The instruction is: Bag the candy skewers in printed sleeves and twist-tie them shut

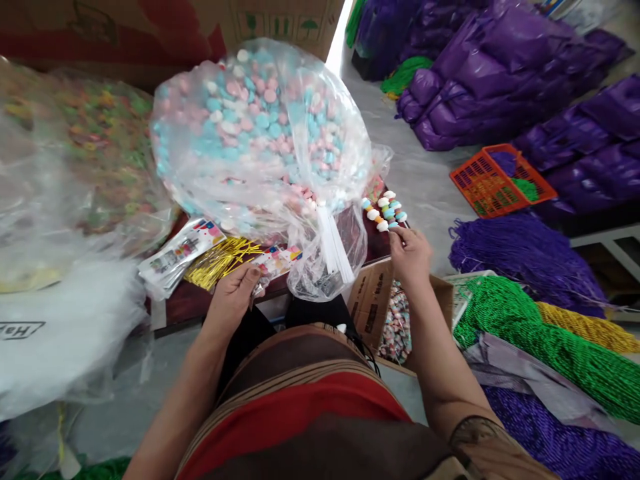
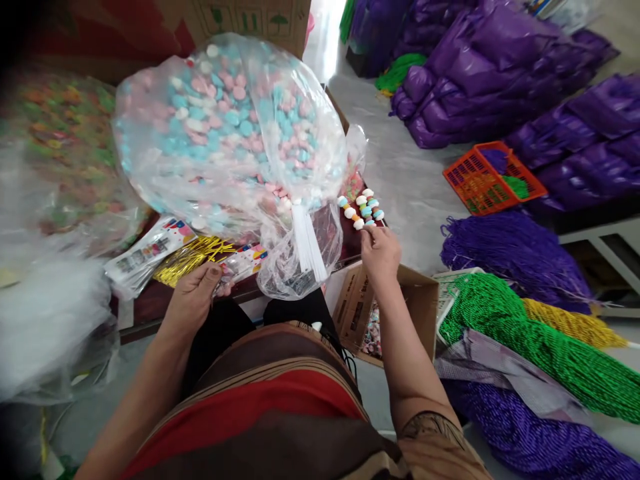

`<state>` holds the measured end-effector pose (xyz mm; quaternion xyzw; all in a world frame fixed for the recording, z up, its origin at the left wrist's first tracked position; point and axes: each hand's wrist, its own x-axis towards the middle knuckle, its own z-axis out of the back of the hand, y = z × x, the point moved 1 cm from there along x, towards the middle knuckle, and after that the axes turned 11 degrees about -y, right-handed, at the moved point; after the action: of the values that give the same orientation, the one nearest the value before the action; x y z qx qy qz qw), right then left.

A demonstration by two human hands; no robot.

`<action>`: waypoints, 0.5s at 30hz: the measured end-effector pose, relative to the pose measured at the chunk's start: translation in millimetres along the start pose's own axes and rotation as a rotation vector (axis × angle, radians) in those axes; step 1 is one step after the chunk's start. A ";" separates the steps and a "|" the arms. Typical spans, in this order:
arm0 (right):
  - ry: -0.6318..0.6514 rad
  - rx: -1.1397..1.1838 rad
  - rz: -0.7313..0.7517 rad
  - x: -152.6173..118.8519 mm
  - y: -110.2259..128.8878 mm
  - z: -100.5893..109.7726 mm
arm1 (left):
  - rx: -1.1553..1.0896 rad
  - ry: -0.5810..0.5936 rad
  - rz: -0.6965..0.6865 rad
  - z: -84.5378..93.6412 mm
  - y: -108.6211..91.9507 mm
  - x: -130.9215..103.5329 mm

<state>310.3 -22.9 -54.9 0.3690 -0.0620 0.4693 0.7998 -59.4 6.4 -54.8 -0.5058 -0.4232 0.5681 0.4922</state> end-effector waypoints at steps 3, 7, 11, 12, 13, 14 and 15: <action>0.073 -0.252 0.036 7.5 -26.2 -6.5 | -0.001 -0.003 0.032 -2.0 -1.4 -0.9; 0.111 -0.375 0.052 4.2 -32.7 -17.4 | -0.057 -0.045 0.080 -3.2 2.1 -2.7; -0.003 -0.201 0.011 1.3 -38.4 -10.9 | -0.255 -0.038 0.069 -2.6 8.0 -0.3; -0.052 -0.124 -0.017 0.5 -40.8 -6.8 | -0.329 -0.019 0.055 -2.4 8.9 0.8; -0.106 -0.042 -0.058 -0.5 -42.6 -2.5 | -0.394 0.001 0.037 -2.2 9.7 2.0; -0.163 0.047 -0.101 -1.9 -43.2 1.7 | -0.442 0.018 0.023 -1.9 10.6 3.3; -0.225 0.143 -0.149 -3.7 -41.8 5.8 | -0.466 0.030 0.005 -1.4 11.6 4.6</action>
<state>343.0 -41.3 -74.7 0.4789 -0.0903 0.3674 0.7922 -59.5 9.2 -67.1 -0.6155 -0.5341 0.4487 0.3669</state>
